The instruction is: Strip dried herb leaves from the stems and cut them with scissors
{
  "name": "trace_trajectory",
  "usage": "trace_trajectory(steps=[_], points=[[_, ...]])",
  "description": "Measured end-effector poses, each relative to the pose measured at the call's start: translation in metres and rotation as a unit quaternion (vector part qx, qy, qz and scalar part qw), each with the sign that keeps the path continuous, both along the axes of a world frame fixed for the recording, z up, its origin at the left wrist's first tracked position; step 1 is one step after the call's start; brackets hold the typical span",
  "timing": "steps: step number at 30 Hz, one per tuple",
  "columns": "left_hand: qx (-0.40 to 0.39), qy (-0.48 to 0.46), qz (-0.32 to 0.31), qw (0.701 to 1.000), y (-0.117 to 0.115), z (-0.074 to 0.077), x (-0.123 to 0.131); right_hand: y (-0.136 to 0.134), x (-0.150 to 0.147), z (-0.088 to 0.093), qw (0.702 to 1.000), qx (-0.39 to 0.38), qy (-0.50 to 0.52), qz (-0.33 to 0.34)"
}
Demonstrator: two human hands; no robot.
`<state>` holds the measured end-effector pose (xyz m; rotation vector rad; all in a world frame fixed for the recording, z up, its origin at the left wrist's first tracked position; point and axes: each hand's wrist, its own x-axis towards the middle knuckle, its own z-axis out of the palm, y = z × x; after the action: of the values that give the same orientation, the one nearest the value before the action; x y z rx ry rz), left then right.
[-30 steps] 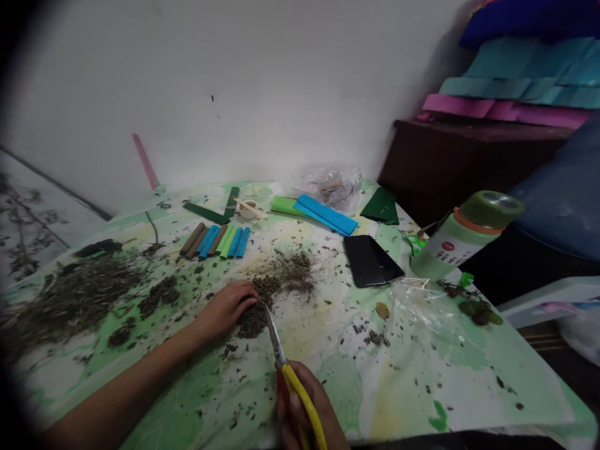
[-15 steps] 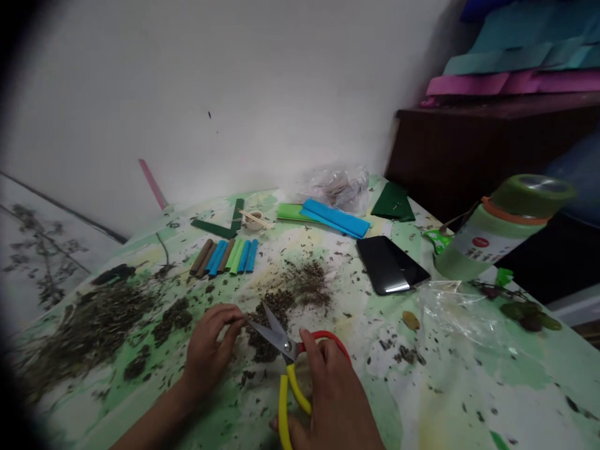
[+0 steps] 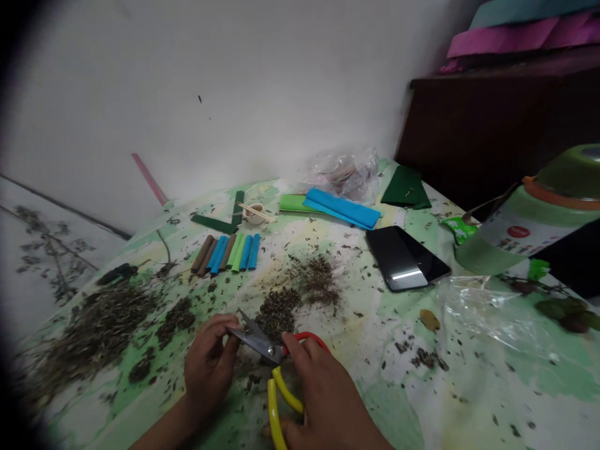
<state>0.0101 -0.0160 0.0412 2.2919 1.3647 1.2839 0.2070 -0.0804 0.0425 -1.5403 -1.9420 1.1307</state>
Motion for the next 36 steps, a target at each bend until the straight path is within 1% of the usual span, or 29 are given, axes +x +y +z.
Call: trace_trajectory(steps=[6, 11, 15, 18, 21, 25, 28, 30, 33, 36], points=[[-0.019, -0.022, 0.014, 0.999, 0.0, -0.003, 0.002, 0.001, -0.001, -0.003, 1.0, 0.01, 0.013, 0.004], [0.008, -0.053, -0.014, 0.998, 0.004, -0.008, 0.001, 0.004, -0.001, -0.003, 1.0, -0.002, 0.026, 0.002], [0.015, -0.069, -0.024, 0.997, 0.006, -0.009, 0.0, 0.005, -0.002, -0.01, 0.998, -0.026, 0.053, 0.002], [-0.015, -0.102, -0.018, 0.994, 0.006, -0.009, 0.001, 0.004, -0.003, -0.015, 0.998, -0.02, 0.057, -0.019], [-0.054, -0.153, -0.012, 0.987, 0.006, -0.01, 0.002, 0.001, -0.002, -0.015, 0.998, -0.006, 0.038, -0.054], [-0.109, -0.234, 0.009, 0.966, 0.006, -0.015, 0.001, 0.0, 0.0, -0.007, 0.999, 0.037, -0.015, -0.034], [-0.165, -0.293, 0.025, 0.941, 0.005, -0.02, 0.001, 0.002, -0.001, -0.002, 0.996, 0.067, -0.059, -0.028], [-0.202, -0.324, 0.034, 0.924, 0.003, -0.021, 0.002, 0.003, -0.002, -0.002, 0.993, 0.079, -0.08, -0.025], [-0.241, -0.343, 0.037, 0.907, 0.0, -0.022, 0.004, 0.005, -0.003, -0.006, 0.992, 0.085, -0.095, -0.018], [-0.252, -0.342, 0.026, 0.905, -0.003, -0.021, 0.007, 0.006, -0.004, -0.008, 0.991, 0.086, -0.104, -0.022]])
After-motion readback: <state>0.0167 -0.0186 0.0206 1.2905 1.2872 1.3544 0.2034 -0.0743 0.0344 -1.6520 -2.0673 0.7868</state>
